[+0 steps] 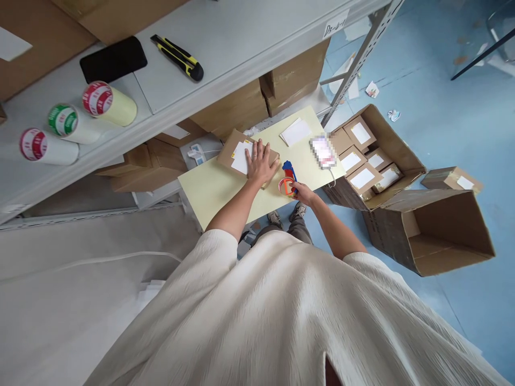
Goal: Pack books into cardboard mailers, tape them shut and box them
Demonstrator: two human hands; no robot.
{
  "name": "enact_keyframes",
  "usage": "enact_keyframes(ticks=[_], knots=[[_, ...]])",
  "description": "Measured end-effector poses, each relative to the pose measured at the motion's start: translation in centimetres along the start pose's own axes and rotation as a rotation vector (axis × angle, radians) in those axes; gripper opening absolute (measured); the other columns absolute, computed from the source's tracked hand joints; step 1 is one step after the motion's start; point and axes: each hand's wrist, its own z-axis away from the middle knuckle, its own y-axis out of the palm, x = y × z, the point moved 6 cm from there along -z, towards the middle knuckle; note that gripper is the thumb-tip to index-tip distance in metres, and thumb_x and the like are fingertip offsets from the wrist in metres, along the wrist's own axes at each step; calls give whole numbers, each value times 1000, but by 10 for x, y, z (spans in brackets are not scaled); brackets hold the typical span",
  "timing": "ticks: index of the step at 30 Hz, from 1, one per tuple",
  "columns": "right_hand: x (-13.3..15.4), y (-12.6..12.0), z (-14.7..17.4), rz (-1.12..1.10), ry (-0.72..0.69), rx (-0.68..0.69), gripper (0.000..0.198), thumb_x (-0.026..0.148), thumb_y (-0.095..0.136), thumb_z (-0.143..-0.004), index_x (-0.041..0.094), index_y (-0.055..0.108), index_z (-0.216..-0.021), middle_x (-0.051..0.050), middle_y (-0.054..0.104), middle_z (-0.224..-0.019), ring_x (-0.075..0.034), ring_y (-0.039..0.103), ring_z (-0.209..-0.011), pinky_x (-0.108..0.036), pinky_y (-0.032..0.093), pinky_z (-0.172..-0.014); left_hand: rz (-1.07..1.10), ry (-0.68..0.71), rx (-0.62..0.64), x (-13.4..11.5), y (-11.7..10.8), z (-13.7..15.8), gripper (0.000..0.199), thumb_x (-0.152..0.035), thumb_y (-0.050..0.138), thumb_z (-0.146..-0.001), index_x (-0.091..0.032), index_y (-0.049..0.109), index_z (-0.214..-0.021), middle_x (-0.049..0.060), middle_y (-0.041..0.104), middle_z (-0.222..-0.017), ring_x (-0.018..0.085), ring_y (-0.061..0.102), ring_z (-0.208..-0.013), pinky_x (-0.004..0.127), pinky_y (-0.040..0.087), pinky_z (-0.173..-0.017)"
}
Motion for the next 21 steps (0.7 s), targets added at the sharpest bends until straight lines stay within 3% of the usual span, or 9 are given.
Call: enact_keyframes(ticks=[4,8,15,21], knots=[[-15,-11,14,21,23,8,48,50,95,-67,26,62,-91,6,59,-71,-14,56,-66,-26,45,-61,-44,-14,10,3,-3,-4,97,-63,52,-112,-18,21,-193,15,13,-200,40,-9,-187,81,-3,-146],[-8,-17,14,145,-11,-10,42,41,94,-66,25,65,-91,3,63,-71,-15,58,-67,-26,44,-59,-44,14,-13,2,-8,-3,94,-62,49,-113,-21,21,-193,12,15,-200,38,-11,-187,80,-1,-147],[22,3,-23,506,7,85,31,23,91,-63,23,67,-82,0,62,-64,-17,56,-63,-29,42,-54,-128,5,-9,2,-4,-1,87,-62,40,-115,-26,23,-193,9,18,-200,36,-6,-188,81,3,-147],[51,-4,-58,724,4,65,35,8,90,-56,25,65,-74,-3,61,-62,-22,58,-64,-33,39,-56,-156,23,99,8,3,-3,91,-69,43,-114,-28,25,-193,6,17,-200,37,-6,-187,79,3,-148]])
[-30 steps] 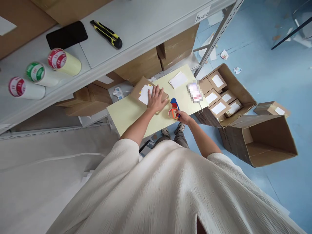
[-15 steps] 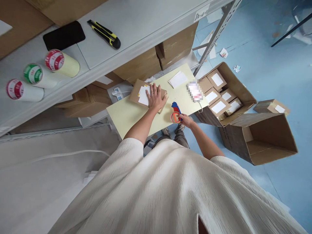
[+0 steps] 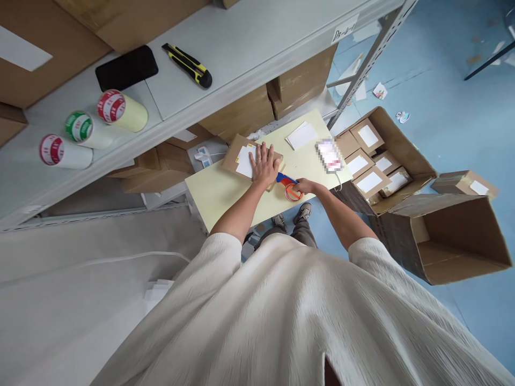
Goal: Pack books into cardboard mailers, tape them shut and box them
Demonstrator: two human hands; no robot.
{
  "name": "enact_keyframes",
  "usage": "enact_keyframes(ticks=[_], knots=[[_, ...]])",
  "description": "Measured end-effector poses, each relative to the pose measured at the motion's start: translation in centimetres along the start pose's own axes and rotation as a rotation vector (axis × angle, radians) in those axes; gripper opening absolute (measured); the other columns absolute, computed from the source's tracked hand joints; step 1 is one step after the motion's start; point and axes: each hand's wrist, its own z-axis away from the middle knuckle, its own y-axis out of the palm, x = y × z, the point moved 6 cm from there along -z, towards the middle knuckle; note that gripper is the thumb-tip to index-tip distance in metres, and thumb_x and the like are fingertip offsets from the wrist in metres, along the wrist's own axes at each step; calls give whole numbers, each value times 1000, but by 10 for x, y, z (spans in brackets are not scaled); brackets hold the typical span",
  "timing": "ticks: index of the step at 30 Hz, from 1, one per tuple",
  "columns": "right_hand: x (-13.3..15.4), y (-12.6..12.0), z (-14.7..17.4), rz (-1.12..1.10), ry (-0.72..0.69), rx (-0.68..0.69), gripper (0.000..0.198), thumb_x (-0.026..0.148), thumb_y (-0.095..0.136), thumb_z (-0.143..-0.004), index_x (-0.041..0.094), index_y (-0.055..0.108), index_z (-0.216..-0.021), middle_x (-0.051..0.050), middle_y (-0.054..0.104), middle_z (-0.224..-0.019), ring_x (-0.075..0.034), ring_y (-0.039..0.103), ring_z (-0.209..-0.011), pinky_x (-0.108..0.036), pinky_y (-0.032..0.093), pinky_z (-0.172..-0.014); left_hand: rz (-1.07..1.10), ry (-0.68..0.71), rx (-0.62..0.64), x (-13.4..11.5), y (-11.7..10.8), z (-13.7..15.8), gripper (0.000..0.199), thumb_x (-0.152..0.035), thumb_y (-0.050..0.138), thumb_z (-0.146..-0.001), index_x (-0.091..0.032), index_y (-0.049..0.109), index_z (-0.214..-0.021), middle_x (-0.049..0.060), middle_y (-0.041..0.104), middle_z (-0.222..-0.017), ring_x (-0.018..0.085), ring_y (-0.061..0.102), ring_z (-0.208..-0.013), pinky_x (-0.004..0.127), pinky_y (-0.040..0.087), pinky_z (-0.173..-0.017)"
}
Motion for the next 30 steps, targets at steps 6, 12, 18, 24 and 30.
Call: enact_keyframes(ticks=[6,12,18,24,30], knots=[[24,-35,-15,121,-159,-110,44,6,99,-50,26,67,-71,-3,61,-61,-27,65,-75,-33,40,-60,28,6,-24,-1,-7,3,90,-65,43,-115,-27,22,-194,7,16,-200,38,-7,-187,80,1,-147],[55,-30,0,364,-189,-184,37,18,101,-58,28,74,-81,-2,63,-64,-26,68,-73,-35,48,-63,29,-27,-2,0,-1,-1,90,-58,44,-115,-24,18,-194,9,10,-201,39,-5,-188,79,0,-147],[63,-29,47,748,-64,36,35,36,94,-77,24,79,-105,-10,81,-95,-33,77,-95,-37,57,-75,77,-148,95,13,-6,-8,83,-39,42,-115,-24,19,-194,9,7,-202,33,-1,-188,69,3,-149],[55,-65,105,709,-68,-173,35,40,93,-82,25,77,-109,-9,84,-107,-33,80,-99,-33,56,-71,117,-62,125,28,-15,11,79,-39,45,-115,-24,28,-190,14,7,-202,34,3,-188,69,11,-148],[54,-46,117,838,-63,-304,41,41,89,-85,23,76,-120,-11,85,-111,-30,78,-93,-33,53,-69,123,29,155,26,-3,22,79,-33,50,-112,-24,32,-188,15,8,-202,35,0,-188,70,3,-148]])
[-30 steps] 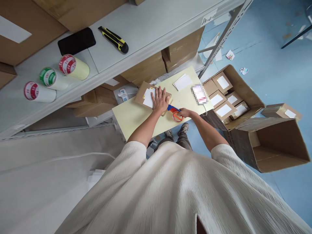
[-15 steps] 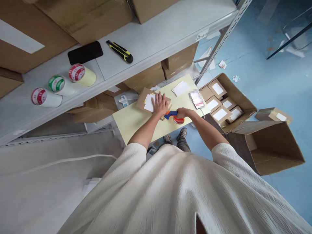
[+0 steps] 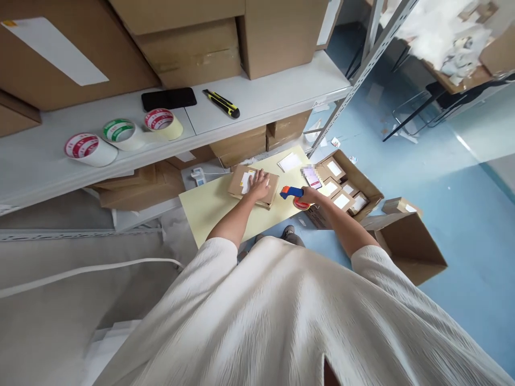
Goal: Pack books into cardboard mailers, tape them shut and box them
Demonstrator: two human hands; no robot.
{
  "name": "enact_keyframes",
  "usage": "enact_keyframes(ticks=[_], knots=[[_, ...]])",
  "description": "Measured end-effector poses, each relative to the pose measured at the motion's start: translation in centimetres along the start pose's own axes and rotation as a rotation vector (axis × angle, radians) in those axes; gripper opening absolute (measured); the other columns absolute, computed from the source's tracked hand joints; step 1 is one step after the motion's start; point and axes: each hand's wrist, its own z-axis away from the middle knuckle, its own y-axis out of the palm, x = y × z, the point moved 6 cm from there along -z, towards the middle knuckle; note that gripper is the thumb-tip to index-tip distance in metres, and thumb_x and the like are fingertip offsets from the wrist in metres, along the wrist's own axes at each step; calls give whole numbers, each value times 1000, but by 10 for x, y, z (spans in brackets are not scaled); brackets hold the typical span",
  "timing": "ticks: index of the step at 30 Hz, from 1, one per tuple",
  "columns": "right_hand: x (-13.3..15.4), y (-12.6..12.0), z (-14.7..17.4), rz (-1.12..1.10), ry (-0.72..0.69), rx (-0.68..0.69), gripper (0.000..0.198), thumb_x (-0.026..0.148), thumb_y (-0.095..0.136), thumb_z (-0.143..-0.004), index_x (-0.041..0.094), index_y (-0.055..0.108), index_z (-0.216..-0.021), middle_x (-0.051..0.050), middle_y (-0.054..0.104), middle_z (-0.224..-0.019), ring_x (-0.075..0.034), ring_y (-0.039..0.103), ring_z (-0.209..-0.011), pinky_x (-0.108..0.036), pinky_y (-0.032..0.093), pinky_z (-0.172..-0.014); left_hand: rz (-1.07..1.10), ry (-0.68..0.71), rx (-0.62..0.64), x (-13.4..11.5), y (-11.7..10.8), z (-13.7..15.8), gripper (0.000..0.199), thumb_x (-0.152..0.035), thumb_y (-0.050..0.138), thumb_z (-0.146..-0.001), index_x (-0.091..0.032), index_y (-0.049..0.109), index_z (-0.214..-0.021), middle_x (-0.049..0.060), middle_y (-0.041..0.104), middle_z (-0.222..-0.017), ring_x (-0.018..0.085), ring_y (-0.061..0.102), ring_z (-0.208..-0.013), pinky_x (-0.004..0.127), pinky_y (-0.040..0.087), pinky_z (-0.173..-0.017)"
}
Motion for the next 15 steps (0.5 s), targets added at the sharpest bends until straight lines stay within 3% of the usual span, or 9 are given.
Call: enact_keyframes(ticks=[4,7,11,15], knots=[[18,5,-11,71,10,-73,50,49,86,-91,22,72,-130,-18,84,-118,-35,79,-97,-37,53,-74,9,14,15,1,6,0,81,-30,53,-110,-23,34,-188,15,7,-202,34,-1,-188,68,0,-149],[30,4,-18,171,-10,-117,56,54,82,-97,20,67,-139,-20,83,-122,-36,78,-103,-40,54,-88,16,0,20,4,8,-1,81,-29,54,-109,-23,35,-188,14,6,-202,34,-2,-188,67,0,-149],[36,-3,-24,382,-187,-125,46,39,73,-103,15,64,-142,-23,81,-126,-37,76,-113,-46,46,-110,40,-1,20,7,10,-1,82,-30,55,-109,-26,33,-188,15,6,-202,35,-2,-188,69,-2,-148],[27,-18,-31,526,-431,-121,43,29,66,-103,11,67,-142,-26,79,-128,-40,73,-119,-48,38,-113,49,-1,38,8,12,0,81,-28,51,-111,-24,30,-189,15,2,-202,33,-4,-188,68,-3,-148]])
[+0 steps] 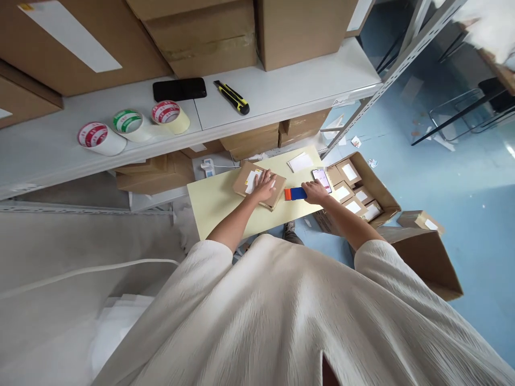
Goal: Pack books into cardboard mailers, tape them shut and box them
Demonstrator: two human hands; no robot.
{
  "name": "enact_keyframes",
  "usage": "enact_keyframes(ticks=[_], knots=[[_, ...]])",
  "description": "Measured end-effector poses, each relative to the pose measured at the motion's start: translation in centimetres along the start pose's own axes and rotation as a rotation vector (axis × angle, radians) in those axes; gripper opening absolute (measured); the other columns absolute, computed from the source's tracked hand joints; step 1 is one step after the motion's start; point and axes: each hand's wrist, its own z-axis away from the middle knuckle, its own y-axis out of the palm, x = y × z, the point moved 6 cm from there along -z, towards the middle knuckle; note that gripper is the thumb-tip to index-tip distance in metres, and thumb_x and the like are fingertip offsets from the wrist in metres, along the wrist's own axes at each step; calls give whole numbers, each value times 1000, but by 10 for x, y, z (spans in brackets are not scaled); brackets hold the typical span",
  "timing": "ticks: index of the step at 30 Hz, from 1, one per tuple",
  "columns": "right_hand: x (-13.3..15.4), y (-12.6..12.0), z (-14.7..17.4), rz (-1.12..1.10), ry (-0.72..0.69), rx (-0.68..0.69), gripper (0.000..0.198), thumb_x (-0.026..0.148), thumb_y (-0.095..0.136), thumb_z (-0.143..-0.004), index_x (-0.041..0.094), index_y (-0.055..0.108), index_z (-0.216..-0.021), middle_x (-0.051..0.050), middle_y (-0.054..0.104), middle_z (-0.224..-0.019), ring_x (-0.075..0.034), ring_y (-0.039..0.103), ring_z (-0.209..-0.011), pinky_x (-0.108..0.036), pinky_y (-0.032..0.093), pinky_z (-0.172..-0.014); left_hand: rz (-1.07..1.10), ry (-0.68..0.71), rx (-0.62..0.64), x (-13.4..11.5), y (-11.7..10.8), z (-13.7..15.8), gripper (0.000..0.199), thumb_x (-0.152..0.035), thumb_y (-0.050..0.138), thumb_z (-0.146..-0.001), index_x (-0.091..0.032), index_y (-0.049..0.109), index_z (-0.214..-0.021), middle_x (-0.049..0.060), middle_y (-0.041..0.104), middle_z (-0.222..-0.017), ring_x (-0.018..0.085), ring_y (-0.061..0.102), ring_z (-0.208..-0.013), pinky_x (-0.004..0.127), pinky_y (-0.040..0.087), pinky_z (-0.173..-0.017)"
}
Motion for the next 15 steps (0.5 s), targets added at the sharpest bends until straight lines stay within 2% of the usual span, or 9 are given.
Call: enact_keyframes(ticks=[4,6,8,11,13,15], knots=[[-11,-5,-11,82,-234,-3,43,27,61,-105,11,69,-143,-26,79,-128,-41,71,-117,-49,35,-113,11,-29,9,1,0,0,81,-31,55,-110,-26,33,-188,14,3,-202,33,-5,-188,68,-3,-148],[-16,-7,-19,135,-277,3,42,22,61,-102,11,70,-142,-26,79,-128,-41,71,-117,-49,35,-113,17,-46,3,2,-1,-1,82,-33,58,-109,-27,34,-188,13,5,-202,34,-4,-188,68,-3,-149],[-27,-9,-26,177,-255,16,43,18,65,-97,11,72,-139,-27,79,-128,-41,70,-118,-49,35,-113,19,-51,4,2,-1,0,82,-33,58,-109,-28,35,-188,12,6,-202,34,-3,-188,67,-2,-149],[-60,-20,-32,163,-169,-2,44,17,71,-92,10,73,-136,-30,78,-130,-43,70,-123,-52,37,-115,20,-62,-3,1,-3,3,82,-33,56,-109,-29,35,-188,10,8,-203,34,-1,-188,67,0,-149],[-90,-34,-33,76,-73,-49,45,23,74,-94,11,72,-137,-30,78,-131,-43,71,-123,-53,39,-116,15,-84,-23,-3,-5,7,80,-35,55,-110,-30,37,-187,9,8,-203,33,0,-188,66,1,-150],[-122,-47,-32,-112,66,-64,47,36,78,-96,13,70,-136,-26,80,-127,-40,74,-114,-51,46,-111,8,-130,-54,-10,-8,9,77,-38,51,-112,-29,38,-187,10,8,-203,32,1,-188,65,2,-150]])
